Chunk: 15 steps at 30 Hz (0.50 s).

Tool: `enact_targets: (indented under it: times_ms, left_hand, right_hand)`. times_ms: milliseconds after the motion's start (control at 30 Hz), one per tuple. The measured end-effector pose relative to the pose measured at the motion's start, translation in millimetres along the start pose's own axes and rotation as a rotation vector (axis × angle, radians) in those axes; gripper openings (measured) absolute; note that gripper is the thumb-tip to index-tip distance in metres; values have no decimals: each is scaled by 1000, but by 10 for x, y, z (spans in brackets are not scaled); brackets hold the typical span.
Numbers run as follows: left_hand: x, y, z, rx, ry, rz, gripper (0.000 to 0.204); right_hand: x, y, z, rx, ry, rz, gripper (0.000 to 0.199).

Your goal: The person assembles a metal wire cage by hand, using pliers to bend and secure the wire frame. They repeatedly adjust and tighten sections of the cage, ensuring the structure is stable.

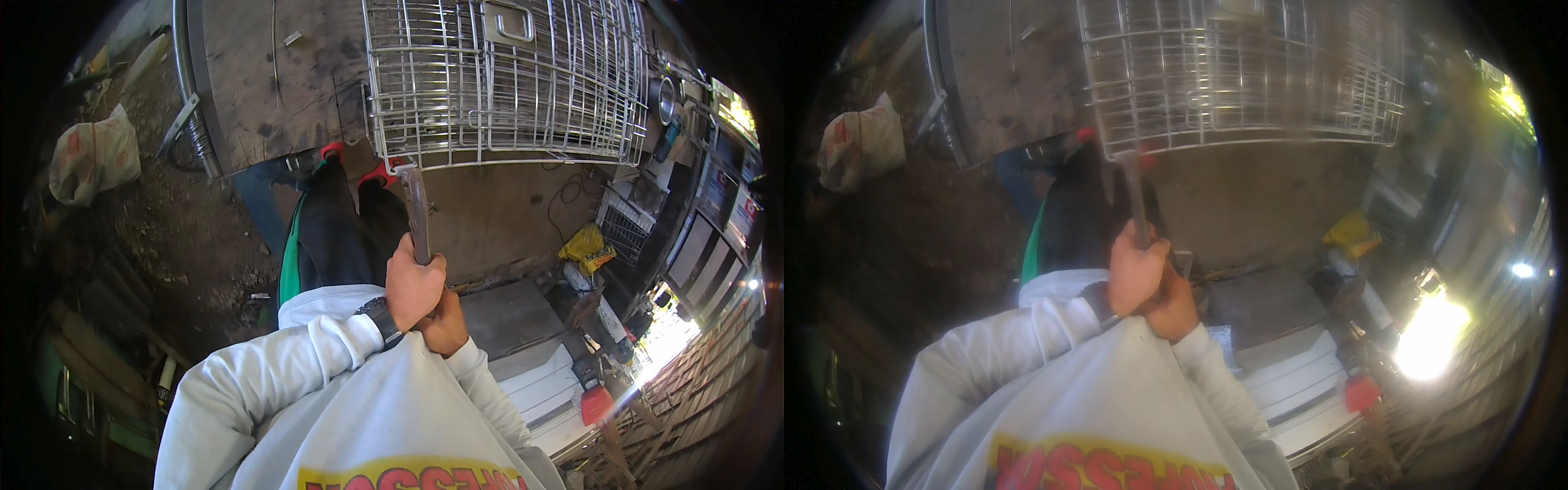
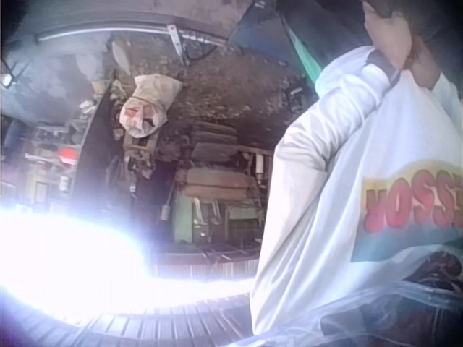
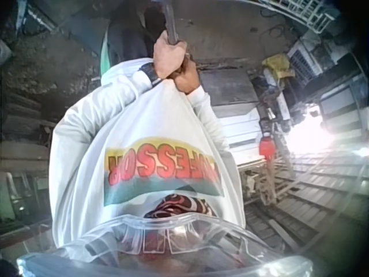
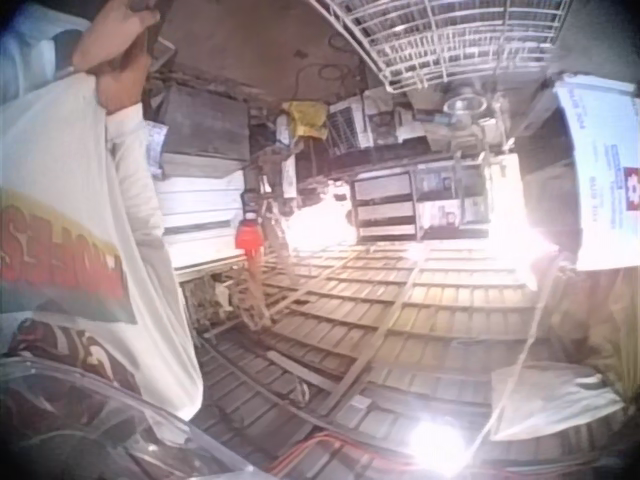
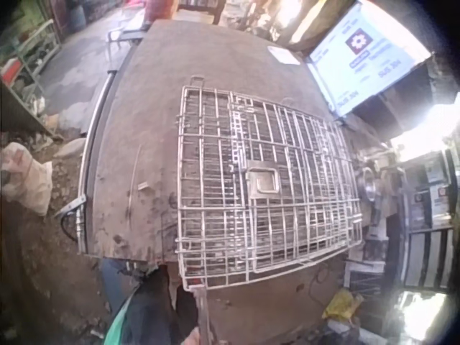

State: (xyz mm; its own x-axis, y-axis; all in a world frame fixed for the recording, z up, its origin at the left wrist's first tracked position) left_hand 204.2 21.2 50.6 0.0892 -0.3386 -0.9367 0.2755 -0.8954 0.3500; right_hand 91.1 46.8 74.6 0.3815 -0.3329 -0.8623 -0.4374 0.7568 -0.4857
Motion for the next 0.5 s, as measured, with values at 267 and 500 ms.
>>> enact_targets:
  times_ms: [267,500]
  left_hand:
    - [45,0,-9,152,-136,286,52]
    - [-61,1056,-353,705,7,895,43]
  right_hand:
    - [96,150,137,24,-82,-56,79]
    - [-54,466,-210,508,86,-137,89]
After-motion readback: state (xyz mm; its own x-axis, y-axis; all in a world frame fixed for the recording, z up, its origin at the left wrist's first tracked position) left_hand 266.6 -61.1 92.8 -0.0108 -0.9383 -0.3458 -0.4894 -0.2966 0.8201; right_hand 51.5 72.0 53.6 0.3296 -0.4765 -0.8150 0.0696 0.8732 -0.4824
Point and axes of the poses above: each hand's wrist, its own x-axis towards the middle knuckle, its own z-axis out of the palm, y = z × x, the point moved 8 cm from there along x, towards the middle knuckle, and after that the axes turned 4 degrees about -y, right-handed, at the moved point
